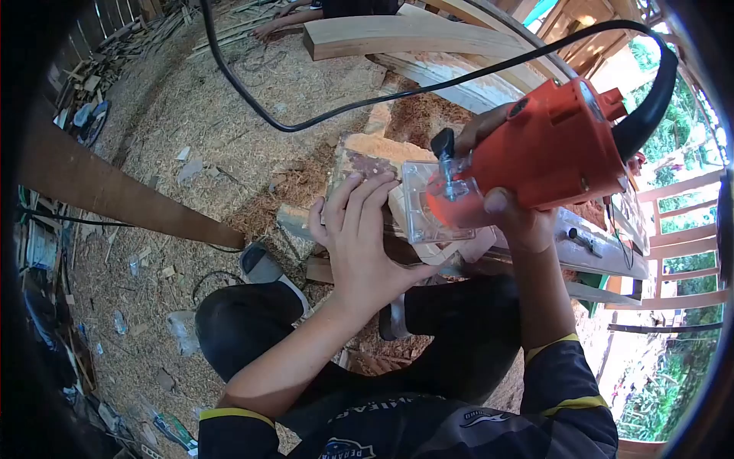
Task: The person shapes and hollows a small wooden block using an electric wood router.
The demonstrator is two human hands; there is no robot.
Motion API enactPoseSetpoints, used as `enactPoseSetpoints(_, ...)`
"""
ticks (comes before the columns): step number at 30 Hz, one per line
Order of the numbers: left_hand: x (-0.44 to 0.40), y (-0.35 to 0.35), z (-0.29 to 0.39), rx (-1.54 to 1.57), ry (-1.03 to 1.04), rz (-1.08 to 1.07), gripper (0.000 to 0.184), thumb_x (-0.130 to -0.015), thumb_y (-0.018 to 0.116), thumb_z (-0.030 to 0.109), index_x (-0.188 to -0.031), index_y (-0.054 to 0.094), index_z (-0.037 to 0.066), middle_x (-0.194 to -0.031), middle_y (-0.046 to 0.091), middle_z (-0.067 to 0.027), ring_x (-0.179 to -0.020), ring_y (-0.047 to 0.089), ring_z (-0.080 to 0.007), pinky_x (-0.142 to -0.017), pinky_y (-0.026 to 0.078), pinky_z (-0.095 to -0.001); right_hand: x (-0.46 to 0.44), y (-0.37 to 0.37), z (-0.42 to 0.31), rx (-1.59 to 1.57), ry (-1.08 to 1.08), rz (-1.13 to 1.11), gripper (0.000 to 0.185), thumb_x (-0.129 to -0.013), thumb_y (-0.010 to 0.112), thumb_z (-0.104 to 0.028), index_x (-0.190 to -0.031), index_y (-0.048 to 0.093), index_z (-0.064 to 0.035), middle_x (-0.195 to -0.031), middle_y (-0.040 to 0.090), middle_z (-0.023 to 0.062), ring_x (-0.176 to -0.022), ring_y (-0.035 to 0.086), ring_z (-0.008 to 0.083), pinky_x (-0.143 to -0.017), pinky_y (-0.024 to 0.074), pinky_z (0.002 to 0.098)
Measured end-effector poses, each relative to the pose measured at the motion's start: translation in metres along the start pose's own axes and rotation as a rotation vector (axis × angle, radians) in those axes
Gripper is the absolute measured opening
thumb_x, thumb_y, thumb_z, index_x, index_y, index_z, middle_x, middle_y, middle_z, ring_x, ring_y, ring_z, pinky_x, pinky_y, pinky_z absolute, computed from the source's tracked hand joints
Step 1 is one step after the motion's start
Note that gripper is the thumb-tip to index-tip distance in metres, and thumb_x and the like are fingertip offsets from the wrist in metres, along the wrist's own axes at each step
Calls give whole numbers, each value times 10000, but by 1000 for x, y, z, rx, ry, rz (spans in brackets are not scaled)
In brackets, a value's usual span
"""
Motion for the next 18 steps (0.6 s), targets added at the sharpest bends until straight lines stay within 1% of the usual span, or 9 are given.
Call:
enactPoseSetpoints(1,-1,0,2,3,-3,0,1054,-528,963,505,-1389,542,67,-1438,562,-53,-1453,394,-309,-1175,184,-573,2,-2,-1,29,9,14,700,-786,806,-156,-1413,525,-20,-1324,643,118,-1202,646,259,-1036,522,390)
enactPoseSetpoints(3,0,0,1,7,-9,5,1043,-526,963,504,-1377,548,66,-1431,565,-52,-1449,399,-307,-1175,183,-573,-2,1,-4,20,-41,16,661,-782,796,-147,-1376,540,-10,-1299,642,119,-1178,647,246,-1020,526,384)
enactPoseSetpoints(4,0,-1,0,-5,-5,5,1039,-526,964,504,-1372,549,66,-1428,567,-52,-1448,401,-305,-1175,184,-572,-7,6,-5,-32,-106,14,646,-779,791,-140,-1359,541,-5,-1280,641,121,-1161,647,241,-1012,528,385)
enactPoseSetpoints(6,0,-2,0,-14,-4,4,1029,-528,963,503,-1365,552,67,-1425,569,-54,-1445,405,-303,-1175,183,-573,-10,8,-5,-74,-171,16,627,-774,785,-135,-1335,540,2,-1247,639,123,-1136,645,233,-1000,530,388)
enactPoseSetpoints(8,-1,-3,1,-12,-7,2,1017,-533,961,502,-1359,554,70,-1426,570,-56,-1443,409,-301,-1174,183,-575,-9,6,-5,-59,-168,27,620,-771,783,-136,-1321,534,4,-1221,635,124,-1117,642,229,-993,530,393)
enactPoseSetpoints(11,-1,-4,3,-45,-6,9,1016,-548,975,566,-1355,587,85,-1393,602,-63,-1417,440,-330,-1190,222,-531,-7,8,-7,-72,-141,47,651,-767,789,-156,-1339,518,-2,-1222,636,127,-1122,642,231,-998,524,396)
enactPoseSetpoints(14,-1,-2,2,-39,1,39,1023,-550,969,574,-1360,582,84,-1405,595,-63,-1428,433,-331,-1193,212,-534,-5,7,-5,-82,-125,57,688,-771,799,-172,-1367,494,-13,-1221,637,127,-1125,643,234,-1005,525,401)
enactPoseSetpoints(18,0,-4,2,-43,-6,17,1030,-561,957,579,-1375,567,83,-1417,585,-64,-1438,425,-331,-1195,202,-540,-4,8,-6,-77,-118,82,731,-779,804,-179,-1403,459,-20,-1228,639,128,-1127,645,235,-1003,528,406)
Point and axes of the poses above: each hand's wrist, its own x-axis away from the middle knuckle, its own y-axis out of the palm, z = x × y, the point moved 2 cm from there along -x, towards the middle knuckle
